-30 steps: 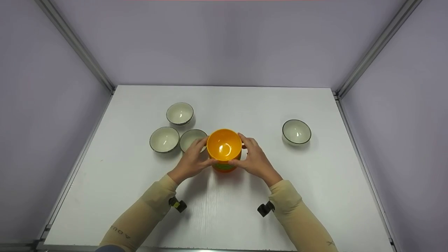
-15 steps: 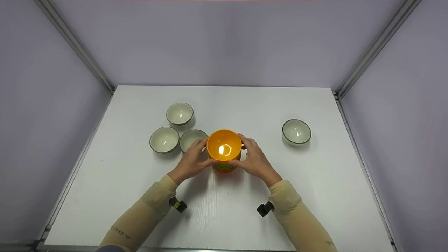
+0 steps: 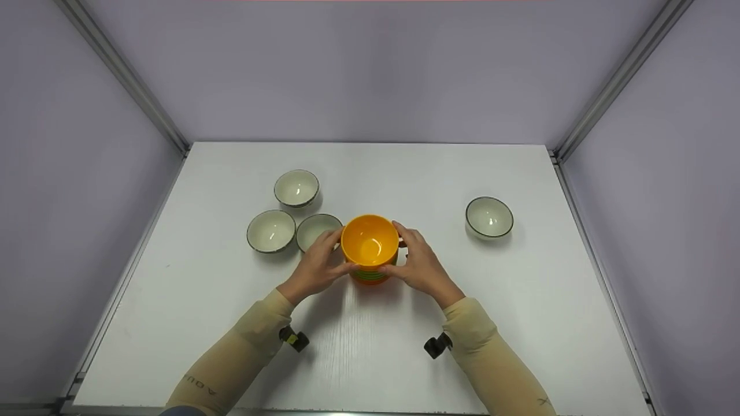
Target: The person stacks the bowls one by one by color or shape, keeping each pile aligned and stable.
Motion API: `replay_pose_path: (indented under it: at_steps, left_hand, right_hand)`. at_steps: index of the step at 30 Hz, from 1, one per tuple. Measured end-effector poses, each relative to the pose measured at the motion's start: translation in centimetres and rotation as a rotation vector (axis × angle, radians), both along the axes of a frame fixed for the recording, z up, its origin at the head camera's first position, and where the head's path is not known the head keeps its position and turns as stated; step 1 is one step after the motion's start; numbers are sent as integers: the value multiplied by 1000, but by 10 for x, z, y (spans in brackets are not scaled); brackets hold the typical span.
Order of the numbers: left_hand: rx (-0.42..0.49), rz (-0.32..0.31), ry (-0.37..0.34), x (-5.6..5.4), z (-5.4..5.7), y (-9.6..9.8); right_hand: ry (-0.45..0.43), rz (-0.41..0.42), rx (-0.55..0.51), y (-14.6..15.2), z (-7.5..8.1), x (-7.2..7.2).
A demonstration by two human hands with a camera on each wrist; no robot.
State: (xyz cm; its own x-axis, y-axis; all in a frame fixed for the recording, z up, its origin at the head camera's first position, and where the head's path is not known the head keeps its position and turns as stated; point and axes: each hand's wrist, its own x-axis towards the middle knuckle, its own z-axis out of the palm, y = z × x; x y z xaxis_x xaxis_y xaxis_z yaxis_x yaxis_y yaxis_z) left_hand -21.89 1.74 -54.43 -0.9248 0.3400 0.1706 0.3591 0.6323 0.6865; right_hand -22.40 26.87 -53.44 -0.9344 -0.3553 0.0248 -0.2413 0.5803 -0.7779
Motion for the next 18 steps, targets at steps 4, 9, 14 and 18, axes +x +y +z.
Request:
replay_pose_path:
  at_steps: [4, 9, 14, 18]
  left_hand:
    - [6, -3, 13, 0, 1, 0]
    - [10, 0, 15, 0, 0, 1]
    - [42, -7, 28, 4, -4, -2]
    - [80, -7, -5, 11, -11, -10]
  right_hand:
    - [9, 5, 5, 1, -1, -1]
    - [2, -6, 15, 2, -2, 0]
    - [-58, -24, -36, 4, -5, 1]
    - [-167, -65, -103, 11, -12, 6]
